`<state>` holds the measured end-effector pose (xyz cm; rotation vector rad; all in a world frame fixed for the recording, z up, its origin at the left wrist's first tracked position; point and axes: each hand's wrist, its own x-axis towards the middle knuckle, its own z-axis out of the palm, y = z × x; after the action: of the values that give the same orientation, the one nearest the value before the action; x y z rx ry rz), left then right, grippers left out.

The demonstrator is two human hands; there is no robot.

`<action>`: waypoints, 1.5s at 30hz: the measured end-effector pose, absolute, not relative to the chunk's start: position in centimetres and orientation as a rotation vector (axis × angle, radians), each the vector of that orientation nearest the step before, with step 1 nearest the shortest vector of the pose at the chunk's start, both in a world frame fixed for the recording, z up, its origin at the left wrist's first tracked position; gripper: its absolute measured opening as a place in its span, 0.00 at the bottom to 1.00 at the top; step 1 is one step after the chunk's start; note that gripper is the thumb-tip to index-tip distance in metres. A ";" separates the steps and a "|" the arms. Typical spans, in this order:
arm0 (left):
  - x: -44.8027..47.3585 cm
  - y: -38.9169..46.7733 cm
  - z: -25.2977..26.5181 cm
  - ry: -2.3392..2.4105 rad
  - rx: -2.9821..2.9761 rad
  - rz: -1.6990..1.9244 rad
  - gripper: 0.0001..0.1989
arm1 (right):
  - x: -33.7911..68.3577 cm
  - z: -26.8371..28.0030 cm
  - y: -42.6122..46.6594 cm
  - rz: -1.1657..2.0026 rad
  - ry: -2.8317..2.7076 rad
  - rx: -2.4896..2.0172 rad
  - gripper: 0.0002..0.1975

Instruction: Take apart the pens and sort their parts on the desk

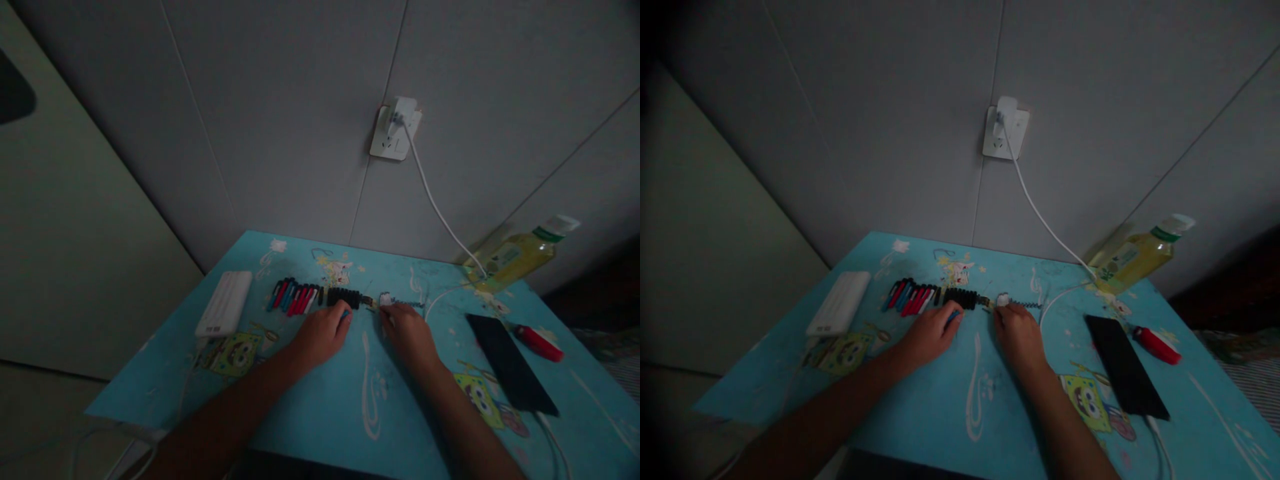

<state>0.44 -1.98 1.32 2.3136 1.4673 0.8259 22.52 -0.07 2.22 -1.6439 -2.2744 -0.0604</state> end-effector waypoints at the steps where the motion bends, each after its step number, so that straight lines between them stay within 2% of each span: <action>1: 0.4 -2.0 1.3 1.471 2.330 0.814 0.08 | 22.6 2.2 -0.1 -0.070 -2.258 -1.681 0.11; 13: 0.5 -2.1 1.5 1.455 2.395 0.736 0.10 | 22.5 1.8 -0.3 -0.042 -2.232 -1.943 0.12; 20: 0.4 -2.0 1.5 1.426 2.396 0.721 0.10 | 22.1 2.0 -0.6 -0.052 -2.240 -1.989 0.16; 32: 0.5 -2.1 1.2 1.390 2.407 0.778 0.10 | 21.2 1.7 -0.7 -0.081 -2.094 -2.034 0.13; 45: 0.5 -2.1 1.1 1.371 2.400 0.753 0.09 | 21.2 1.4 -0.2 -0.134 -2.044 -2.072 0.13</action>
<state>0.50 -2.10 1.08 2.3999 1.3710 0.7531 21.17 -0.19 1.43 -2.0723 -2.0437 -0.1344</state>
